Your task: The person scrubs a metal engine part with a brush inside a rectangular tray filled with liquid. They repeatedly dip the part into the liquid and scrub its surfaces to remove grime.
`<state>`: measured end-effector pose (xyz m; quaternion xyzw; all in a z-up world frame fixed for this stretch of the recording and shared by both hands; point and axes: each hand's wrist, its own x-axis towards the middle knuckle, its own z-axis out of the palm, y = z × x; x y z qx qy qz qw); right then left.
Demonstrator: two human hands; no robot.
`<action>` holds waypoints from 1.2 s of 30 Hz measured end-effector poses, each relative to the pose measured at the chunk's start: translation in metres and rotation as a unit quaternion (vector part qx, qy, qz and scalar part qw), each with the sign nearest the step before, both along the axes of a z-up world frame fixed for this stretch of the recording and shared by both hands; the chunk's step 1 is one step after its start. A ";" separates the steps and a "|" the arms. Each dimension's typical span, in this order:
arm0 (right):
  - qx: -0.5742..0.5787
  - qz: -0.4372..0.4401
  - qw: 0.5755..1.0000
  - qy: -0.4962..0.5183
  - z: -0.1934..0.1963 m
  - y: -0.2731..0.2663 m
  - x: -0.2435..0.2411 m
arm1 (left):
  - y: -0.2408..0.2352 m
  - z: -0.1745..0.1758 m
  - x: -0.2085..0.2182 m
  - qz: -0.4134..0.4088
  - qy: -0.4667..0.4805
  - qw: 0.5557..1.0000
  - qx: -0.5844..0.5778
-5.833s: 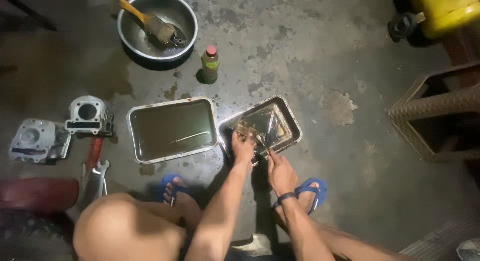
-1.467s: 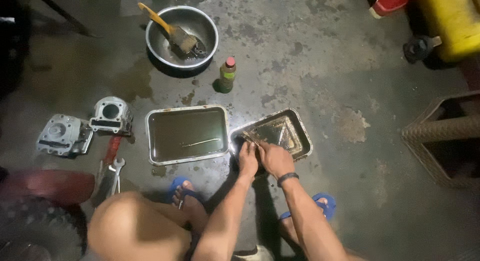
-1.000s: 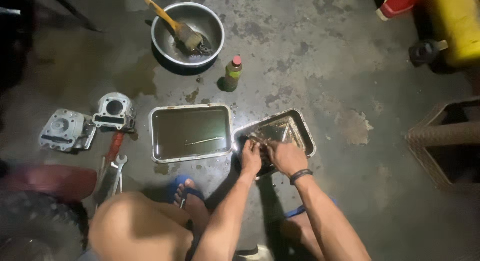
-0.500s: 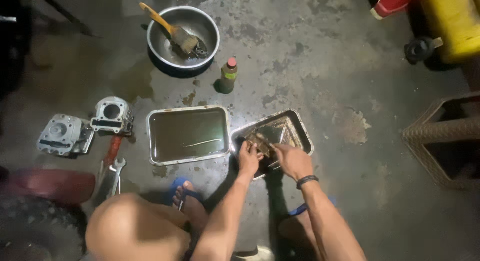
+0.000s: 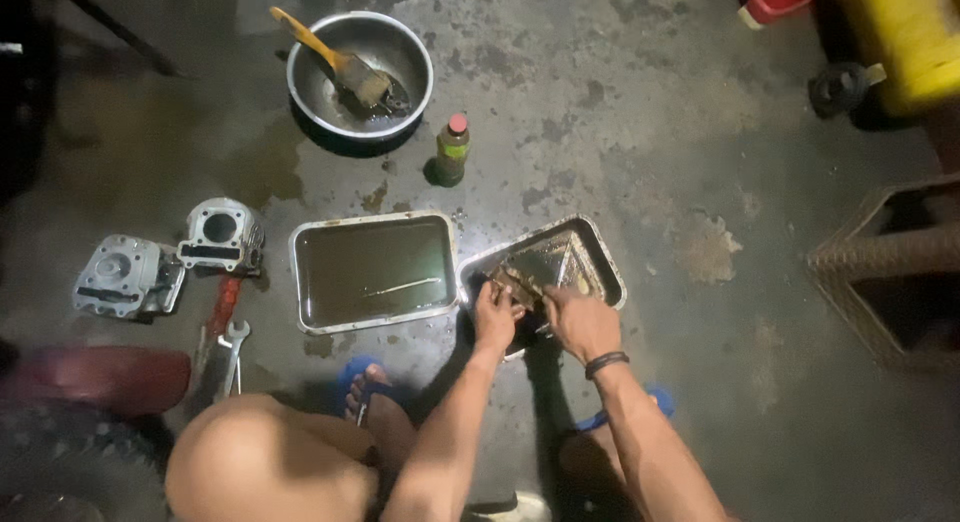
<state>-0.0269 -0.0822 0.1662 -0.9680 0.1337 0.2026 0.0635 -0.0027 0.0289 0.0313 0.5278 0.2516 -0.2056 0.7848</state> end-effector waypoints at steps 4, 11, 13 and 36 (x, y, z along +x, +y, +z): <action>-0.007 -0.013 1.000 -0.006 0.005 -0.005 0.005 | -0.004 -0.035 0.002 0.011 0.000 1.000 -0.008; 0.010 -0.066 0.998 0.017 -0.010 -0.017 -0.002 | 0.010 0.003 -0.002 -0.028 -0.002 0.999 0.032; 0.002 -0.098 0.995 0.006 -0.025 -0.029 0.003 | 0.002 -0.007 0.006 -0.023 -0.005 0.999 0.044; 0.200 -0.263 0.941 -0.069 -0.002 0.044 -0.068 | 0.005 0.003 0.005 -0.096 -0.135 0.945 0.280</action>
